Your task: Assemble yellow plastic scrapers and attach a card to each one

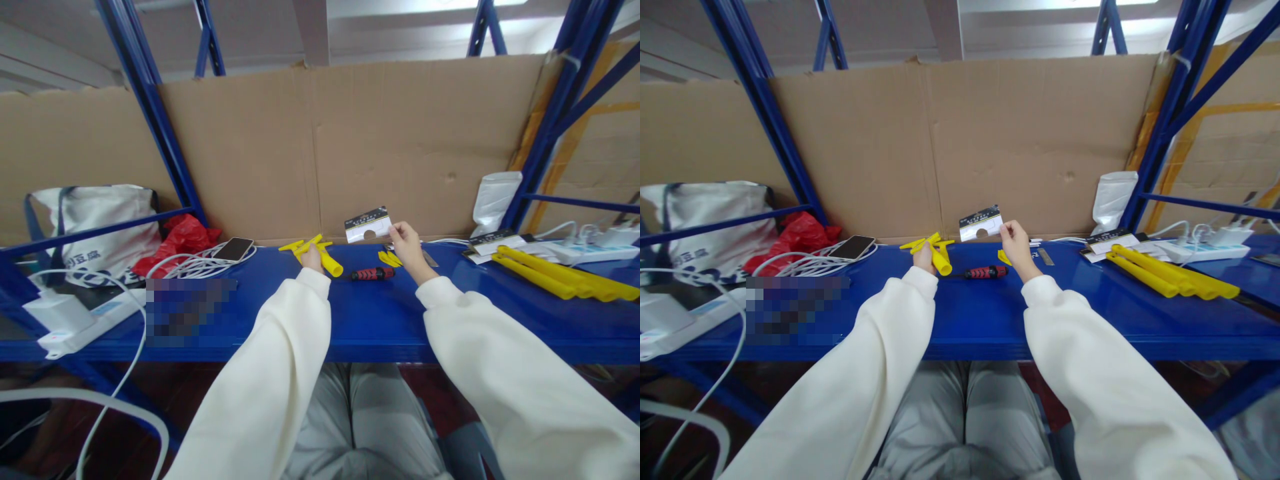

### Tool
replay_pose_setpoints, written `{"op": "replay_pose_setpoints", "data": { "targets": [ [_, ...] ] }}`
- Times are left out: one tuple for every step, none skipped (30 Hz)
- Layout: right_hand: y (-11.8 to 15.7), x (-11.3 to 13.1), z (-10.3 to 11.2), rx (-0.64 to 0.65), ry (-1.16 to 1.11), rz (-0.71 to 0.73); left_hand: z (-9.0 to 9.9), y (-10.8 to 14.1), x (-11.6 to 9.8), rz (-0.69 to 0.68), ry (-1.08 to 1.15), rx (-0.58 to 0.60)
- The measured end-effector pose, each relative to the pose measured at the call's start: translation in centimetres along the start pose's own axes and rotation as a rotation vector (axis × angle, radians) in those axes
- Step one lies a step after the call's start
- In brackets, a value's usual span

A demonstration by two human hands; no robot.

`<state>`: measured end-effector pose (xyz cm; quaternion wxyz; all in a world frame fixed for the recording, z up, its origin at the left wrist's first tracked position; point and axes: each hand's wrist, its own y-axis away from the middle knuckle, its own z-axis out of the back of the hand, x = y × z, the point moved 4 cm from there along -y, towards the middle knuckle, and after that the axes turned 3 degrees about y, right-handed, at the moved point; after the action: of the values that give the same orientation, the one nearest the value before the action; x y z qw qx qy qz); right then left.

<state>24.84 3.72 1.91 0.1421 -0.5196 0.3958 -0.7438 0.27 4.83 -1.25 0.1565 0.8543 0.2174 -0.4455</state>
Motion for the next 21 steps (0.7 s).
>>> {"op": "replay_pose_setpoints", "data": {
  "targets": [
    [0.0, 0.1, 0.0, 0.005, -0.007, 0.0, 0.1, 0.1, -0.1, 0.033, 0.039, -0.041],
    [0.0, 0.2, 0.0, 0.013, -0.022, 0.0, 0.2, 0.3, -0.2, 0.055, 0.07, -0.078],
    [0.0, 0.3, 0.0, 0.023, -0.044, -0.001, 0.3, 0.4, -0.4, 0.065, 0.095, -0.096],
    [0.0, 0.3, -0.1, 0.034, -0.069, -0.006, 0.4, 0.6, -0.5, 0.07, 0.109, -0.107],
    [0.0, 0.3, -0.1, 0.044, -0.096, -0.013, 0.5, 0.7, -0.6, 0.072, 0.114, -0.115],
    [0.0, 0.3, -0.2, 0.052, -0.124, -0.022, 0.6, 0.8, -0.8, 0.071, 0.111, -0.119],
    [0.0, 0.3, -0.2, 0.058, -0.152, -0.034, 0.7, 0.9, -0.8, 0.07, 0.1, -0.121],
    [0.0, 0.3, -0.3, 0.065, -0.179, -0.047, 0.8, 1.0, -0.9, 0.072, 0.084, -0.121],
    [0.1, 0.3, -0.3, 0.075, -0.204, -0.06, 0.9, 1.0, -0.9, 0.078, 0.067, -0.117],
    [0.1, 0.2, -0.4, 0.087, -0.227, -0.073, 0.9, 1.1, -1.0, 0.087, 0.052, -0.109],
    [0.2, 0.2, -0.5, 0.104, -0.248, -0.084, 0.9, 1.1, -0.9, 0.097, 0.044, -0.099],
    [0.2, 0.2, -0.7, 0.123, -0.266, -0.094, 0.9, 1.1, -0.9, 0.108, 0.042, -0.087],
    [0.3, 0.2, -0.8, 0.142, -0.28, -0.1, 0.9, 1.2, -0.8, 0.119, 0.045, -0.075],
    [0.5, 0.3, -1.0, 0.16, -0.289, -0.104, 0.8, 1.2, -0.8, 0.126, 0.051, -0.061],
    [0.6, 0.3, -1.2, 0.172, -0.298, -0.108, 0.7, 1.2, -0.7, 0.131, 0.056, -0.048],
    [0.8, 0.4, -1.4, 0.183, -0.307, -0.112, 0.6, 1.3, -0.6, 0.136, 0.059, -0.034],
    [1.0, 0.4, -1.6, 0.192, -0.318, -0.118, 0.5, 1.3, -0.5, 0.139, 0.062, -0.021],
    [1.2, 0.5, -1.8, 0.201, -0.33, -0.126, 0.3, 1.4, -0.4, 0.142, 0.066, -0.006],
    [1.4, 0.6, -2.0, 0.21, -0.341, -0.135, 0.1, 1.4, -0.3, 0.148, 0.073, 0.011],
    [1.6, 0.7, -2.2, 0.22, -0.35, -0.145, -0.1, 1.4, -0.2, 0.154, 0.084, 0.029],
    [1.7, 0.8, -2.3, 0.228, -0.355, -0.153, -0.3, 1.4, -0.1, 0.161, 0.094, 0.051]
  ]
}}
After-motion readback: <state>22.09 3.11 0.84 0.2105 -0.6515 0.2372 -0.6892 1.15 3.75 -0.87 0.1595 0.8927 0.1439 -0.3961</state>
